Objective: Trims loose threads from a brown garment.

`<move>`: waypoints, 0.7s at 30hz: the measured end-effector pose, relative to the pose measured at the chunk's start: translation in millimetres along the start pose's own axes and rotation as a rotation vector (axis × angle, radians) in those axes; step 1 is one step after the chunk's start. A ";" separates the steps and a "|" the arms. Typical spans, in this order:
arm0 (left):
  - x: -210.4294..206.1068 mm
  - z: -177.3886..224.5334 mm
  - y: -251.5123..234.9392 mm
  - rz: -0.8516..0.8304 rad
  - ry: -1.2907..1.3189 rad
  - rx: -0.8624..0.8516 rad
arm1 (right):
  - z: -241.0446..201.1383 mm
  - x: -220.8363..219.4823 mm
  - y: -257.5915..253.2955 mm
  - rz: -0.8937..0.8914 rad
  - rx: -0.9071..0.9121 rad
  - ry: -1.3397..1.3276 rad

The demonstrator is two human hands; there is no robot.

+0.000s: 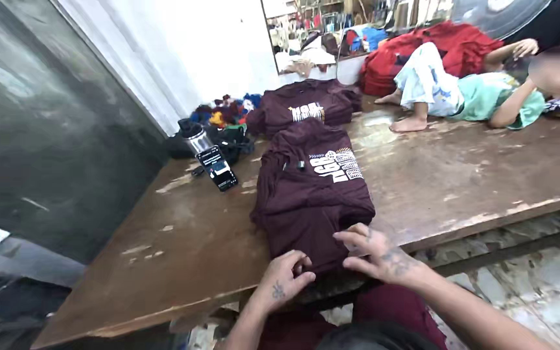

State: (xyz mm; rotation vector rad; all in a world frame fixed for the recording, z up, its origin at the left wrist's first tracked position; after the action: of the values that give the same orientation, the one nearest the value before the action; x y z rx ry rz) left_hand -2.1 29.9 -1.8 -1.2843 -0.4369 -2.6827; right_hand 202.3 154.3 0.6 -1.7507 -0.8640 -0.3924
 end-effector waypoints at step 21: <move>-9.1 33.4 -31.6 0.113 0.637 -0.122 | 2.0 -23.4 17.2 0.185 -0.182 -0.122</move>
State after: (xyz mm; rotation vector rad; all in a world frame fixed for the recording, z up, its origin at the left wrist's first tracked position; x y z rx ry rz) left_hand 20.5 70.4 4.6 -0.3978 -0.1127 -2.8442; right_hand 198.5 145.3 -26.8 -2.0216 -0.7624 -0.2492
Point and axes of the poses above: each hand's wrist, its own y-axis away from the middle knuckle, its own x-axis out of the back of the hand, z = x × y, the point moved 3 cm from there along -y, towards the middle knuckle, and after that the axes turned 13 degrees about x, right-handed, at the moved point
